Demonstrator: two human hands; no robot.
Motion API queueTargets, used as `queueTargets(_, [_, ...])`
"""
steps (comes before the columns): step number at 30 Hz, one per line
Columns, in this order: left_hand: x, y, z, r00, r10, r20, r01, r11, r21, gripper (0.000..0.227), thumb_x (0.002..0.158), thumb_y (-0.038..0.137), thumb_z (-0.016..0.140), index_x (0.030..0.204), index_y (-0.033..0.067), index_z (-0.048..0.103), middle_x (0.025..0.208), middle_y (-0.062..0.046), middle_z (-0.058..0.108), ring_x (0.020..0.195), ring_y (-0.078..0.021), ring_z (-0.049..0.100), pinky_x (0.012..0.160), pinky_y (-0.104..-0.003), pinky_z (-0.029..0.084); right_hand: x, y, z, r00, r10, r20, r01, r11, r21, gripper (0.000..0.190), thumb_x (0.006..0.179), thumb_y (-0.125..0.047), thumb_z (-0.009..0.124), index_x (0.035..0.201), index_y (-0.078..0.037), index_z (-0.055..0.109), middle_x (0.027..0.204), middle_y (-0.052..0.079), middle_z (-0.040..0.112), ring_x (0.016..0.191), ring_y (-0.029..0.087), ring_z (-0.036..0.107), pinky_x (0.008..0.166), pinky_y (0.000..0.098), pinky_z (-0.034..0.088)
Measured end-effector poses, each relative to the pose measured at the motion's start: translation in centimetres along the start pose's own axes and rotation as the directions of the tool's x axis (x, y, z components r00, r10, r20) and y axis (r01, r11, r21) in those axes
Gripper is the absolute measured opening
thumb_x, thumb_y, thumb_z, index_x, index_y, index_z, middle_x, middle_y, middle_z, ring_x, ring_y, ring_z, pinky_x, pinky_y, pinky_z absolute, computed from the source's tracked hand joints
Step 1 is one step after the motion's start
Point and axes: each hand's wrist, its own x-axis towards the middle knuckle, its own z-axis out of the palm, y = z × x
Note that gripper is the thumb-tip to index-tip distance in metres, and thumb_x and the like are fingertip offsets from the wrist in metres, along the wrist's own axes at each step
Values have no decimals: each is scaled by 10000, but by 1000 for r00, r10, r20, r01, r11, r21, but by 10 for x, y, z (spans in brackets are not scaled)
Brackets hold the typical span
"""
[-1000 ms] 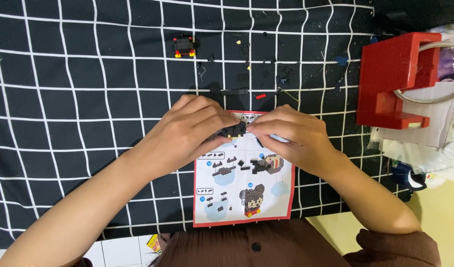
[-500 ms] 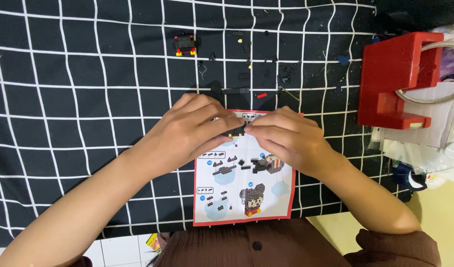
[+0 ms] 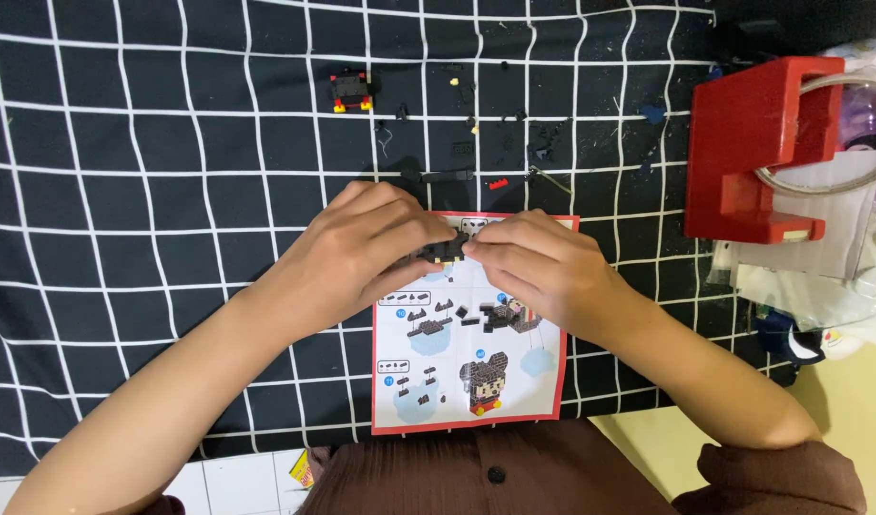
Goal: Assembling a miniature character figure using small interlocking building blocks on a grid-patterned workspace.
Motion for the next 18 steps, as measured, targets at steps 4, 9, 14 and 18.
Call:
queueTargets(4, [1, 2, -2, 996, -86, 28, 88, 994, -67, 327, 990, 203, 707, 1263, 46, 620, 1029, -86, 619, 998, -248, 586, 898, -373, 437, 5, -3, -17, 990, 142, -19, -139, 982, 127, 174, 943, 41, 744, 1102, -28, 754, 1114, 99, 702, 952, 223, 704, 879, 286, 575])
queueTargets(9, [0, -1, -6, 984, -172, -41, 153, 945, -290, 405, 924, 190, 777, 1260, 42, 607, 1222, -79, 703, 1045, -237, 654, 1001, -405, 476, -4, 2, -33, 935, 275, -222, -211, 938, 275, 235, 951, 122, 722, 1154, 5, 698, 1089, 171, 751, 995, 231, 745, 906, 282, 637])
queueTargets(14, [1, 2, -10, 976, -219, -19, 197, 910, -366, 364, 920, 206, 759, 1239, 74, 643, 1178, -66, 714, 1033, -222, 648, 1012, -385, 469, 1, 0, -35, 934, 245, -260, -213, 966, 144, 177, 963, 118, 702, 1107, 16, 716, 1077, 186, 733, 981, 256, 731, 877, 310, 602])
queueTargets(18, [1, 1, -11, 975, -220, -18, 196, 901, -387, 308, 931, 207, 742, 1205, 87, 671, 1097, -57, 719, 990, -215, 636, 999, -381, 462, 3, 0, -31, 957, 180, -229, -155, 980, 123, 204, 964, 124, 698, 1140, 21, 689, 1108, 198, 718, 988, 273, 728, 878, 327, 600])
